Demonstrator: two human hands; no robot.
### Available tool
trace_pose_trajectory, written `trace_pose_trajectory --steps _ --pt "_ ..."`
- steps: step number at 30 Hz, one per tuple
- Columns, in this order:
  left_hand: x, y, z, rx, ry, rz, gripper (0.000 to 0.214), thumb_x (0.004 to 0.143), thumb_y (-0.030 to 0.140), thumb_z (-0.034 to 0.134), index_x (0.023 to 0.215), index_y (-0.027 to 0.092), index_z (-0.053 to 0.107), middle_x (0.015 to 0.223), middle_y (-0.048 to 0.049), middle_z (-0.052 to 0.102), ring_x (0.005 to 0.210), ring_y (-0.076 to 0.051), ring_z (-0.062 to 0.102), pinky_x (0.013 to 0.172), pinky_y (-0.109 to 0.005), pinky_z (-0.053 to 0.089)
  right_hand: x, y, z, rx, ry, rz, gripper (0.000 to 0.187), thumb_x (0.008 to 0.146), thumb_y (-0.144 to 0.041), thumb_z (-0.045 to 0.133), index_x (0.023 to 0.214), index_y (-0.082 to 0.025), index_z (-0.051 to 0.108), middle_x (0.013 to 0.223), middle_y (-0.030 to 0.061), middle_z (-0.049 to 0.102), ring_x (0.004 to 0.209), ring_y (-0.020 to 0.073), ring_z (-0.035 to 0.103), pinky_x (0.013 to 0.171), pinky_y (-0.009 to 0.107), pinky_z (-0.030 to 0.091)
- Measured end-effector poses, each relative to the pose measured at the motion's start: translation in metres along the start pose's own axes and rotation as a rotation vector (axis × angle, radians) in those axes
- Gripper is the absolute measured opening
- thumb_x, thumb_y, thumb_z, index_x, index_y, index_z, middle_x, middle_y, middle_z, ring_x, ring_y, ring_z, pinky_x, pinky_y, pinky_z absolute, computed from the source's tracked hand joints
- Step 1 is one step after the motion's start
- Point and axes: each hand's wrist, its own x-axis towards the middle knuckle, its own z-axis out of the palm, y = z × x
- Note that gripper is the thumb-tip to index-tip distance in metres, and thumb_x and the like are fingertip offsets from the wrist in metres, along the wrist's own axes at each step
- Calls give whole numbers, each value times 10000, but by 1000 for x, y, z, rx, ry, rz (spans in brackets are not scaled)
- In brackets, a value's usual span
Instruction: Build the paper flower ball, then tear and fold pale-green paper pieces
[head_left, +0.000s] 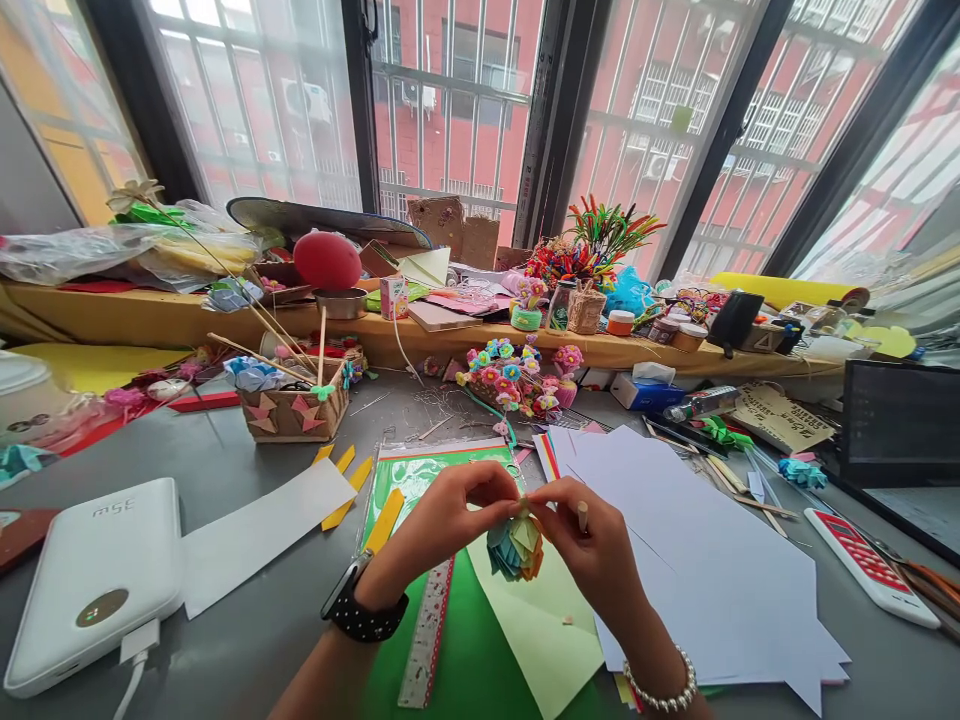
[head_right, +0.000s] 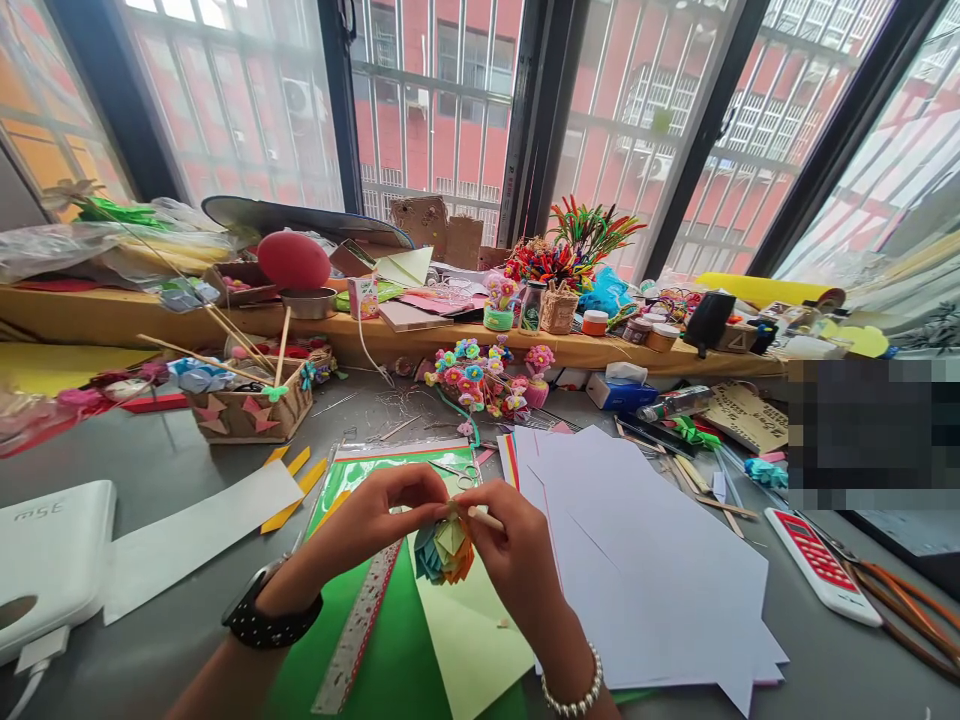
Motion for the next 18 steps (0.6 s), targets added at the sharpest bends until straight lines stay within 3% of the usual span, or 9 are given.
trace_pose_trajectory --steps 6,13,18 --pt "0 2 2 -10 28 10 141 714 276 566 689 138 552 669 -5 583 641 -117 553 623 -240 466 0 2 2 -1 35 -73 138 799 -172 467 838 -211 593 746 23 593 625 123 543 507 218 414" --pt "-1 1 0 -21 44 3 127 711 246 578 650 140 547 645 -3 586 640 -118 567 630 -239 474 0 0 0 -13 31 -108 140 789 -168 484 830 -211 610 741 24 599 591 114 544 453 202 411" --pt "0 -2 -1 -41 53 30 111 709 234 578 658 137 562 664 -8 580 664 -127 572 655 -250 475 0 2 2 -7 76 -150 156 794 -164 480 842 -224 616 750 27 603 640 127 568 508 222 453"
